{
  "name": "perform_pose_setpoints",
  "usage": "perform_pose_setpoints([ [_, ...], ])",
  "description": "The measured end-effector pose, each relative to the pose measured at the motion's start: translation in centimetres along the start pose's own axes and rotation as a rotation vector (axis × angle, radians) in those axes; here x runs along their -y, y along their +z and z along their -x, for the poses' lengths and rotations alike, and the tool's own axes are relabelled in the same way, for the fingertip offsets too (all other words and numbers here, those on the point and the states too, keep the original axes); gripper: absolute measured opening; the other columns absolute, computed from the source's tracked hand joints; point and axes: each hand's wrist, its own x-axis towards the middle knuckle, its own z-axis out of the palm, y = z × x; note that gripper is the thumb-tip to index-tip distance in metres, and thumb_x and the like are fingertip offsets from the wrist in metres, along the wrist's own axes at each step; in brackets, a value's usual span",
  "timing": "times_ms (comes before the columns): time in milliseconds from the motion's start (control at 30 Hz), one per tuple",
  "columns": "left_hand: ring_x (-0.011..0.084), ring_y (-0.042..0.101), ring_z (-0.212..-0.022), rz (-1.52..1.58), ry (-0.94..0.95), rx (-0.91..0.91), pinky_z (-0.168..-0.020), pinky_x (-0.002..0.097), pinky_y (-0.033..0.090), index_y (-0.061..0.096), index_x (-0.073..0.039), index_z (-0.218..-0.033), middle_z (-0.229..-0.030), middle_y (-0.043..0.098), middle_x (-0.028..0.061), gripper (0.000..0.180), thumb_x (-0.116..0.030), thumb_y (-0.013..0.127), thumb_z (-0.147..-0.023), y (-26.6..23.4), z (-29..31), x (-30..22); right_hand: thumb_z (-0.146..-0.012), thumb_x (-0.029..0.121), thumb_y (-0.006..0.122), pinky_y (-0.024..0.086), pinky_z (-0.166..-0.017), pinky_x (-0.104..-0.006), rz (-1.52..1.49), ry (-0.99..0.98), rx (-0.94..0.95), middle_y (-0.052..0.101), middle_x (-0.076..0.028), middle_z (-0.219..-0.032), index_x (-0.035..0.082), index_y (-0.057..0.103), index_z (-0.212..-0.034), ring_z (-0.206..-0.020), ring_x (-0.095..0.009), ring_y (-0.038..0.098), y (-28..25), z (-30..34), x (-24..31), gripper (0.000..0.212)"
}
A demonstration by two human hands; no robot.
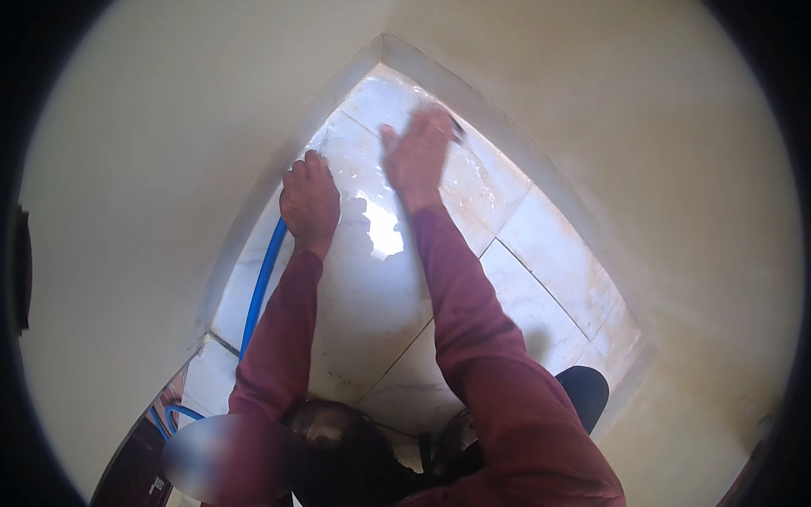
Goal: The person scrubs white floor tiles with a green brush and a red scrubbing pad while spraying water from a blue hose. They repeatedly wet the surface and scrub the grout lines and tile faces to remove dirt.
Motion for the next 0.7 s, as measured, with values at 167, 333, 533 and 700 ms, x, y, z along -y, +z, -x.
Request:
perform_pose_setpoints([
  [167, 0.0231, 0.067, -0.089, 0.034, 0.065, -0.037, -0.071, 0.0356, 0.060, 0.064, -0.012, -0.121, -0.096, 0.064, 0.0044, 0.022, -0.029, 0.066, -0.108, -0.1, -0.1, -0.2, -0.106, 0.041, 0.064, 0.031, -0.128, -0.0560, -0.015, -0.349, 0.036, 0.054, -0.025, -0.154, -0.006, 0.045, -0.153, -0.151, -0.043, 0.044, 0.9, -4.0, 0.2, 0.069],
  [333, 0.0237, 0.068, -0.089, -0.029, 0.036, -0.006, -0.071, 0.0356, 0.060, 0.064, -0.012, -0.122, -0.097, 0.064, 0.0042, 0.023, -0.029, 0.067, -0.107, 0.4, 0.4, 0.4, -0.104, 0.036, 0.069, 0.037, -0.125, -0.0532, 0.082, -0.325, 0.091, 0.051, -0.024, -0.154, -0.001, 0.048, -0.153, -0.147, -0.043, 0.047, -5.5, 5.7, -4.5, 0.065],
  [533, 0.0233, 0.068, -0.089, 0.028, 0.071, -0.074, -0.071, 0.0342, 0.060, 0.064, -0.012, -0.122, -0.097, 0.064, 0.0047, 0.024, -0.030, 0.067, -0.107, 0.5, -0.1, -0.8, -0.099, 0.031, 0.077, 0.038, -0.124, -0.0540, -0.045, -0.348, 0.117, 0.051, -0.023, -0.152, -0.002, 0.047, -0.153, -0.146, -0.044, 0.047, -3.9, -1.2, -3.3, 0.070],
  [700, 0.0249, 0.070, -0.090, -0.026, 0.028, 0.002, -0.074, 0.0367, 0.061, 0.064, -0.012, -0.124, -0.101, 0.066, 0.0057, 0.024, -0.029, 0.067, -0.107, 0.1, -0.1, 0.5, -0.100, 0.031, 0.075, 0.040, -0.122, -0.0530, -0.035, -0.428, 0.216, 0.051, -0.023, -0.150, -0.003, 0.050, -0.150, -0.145, -0.044, 0.048, -7.4, 6.1, -5.7, 0.066],
])
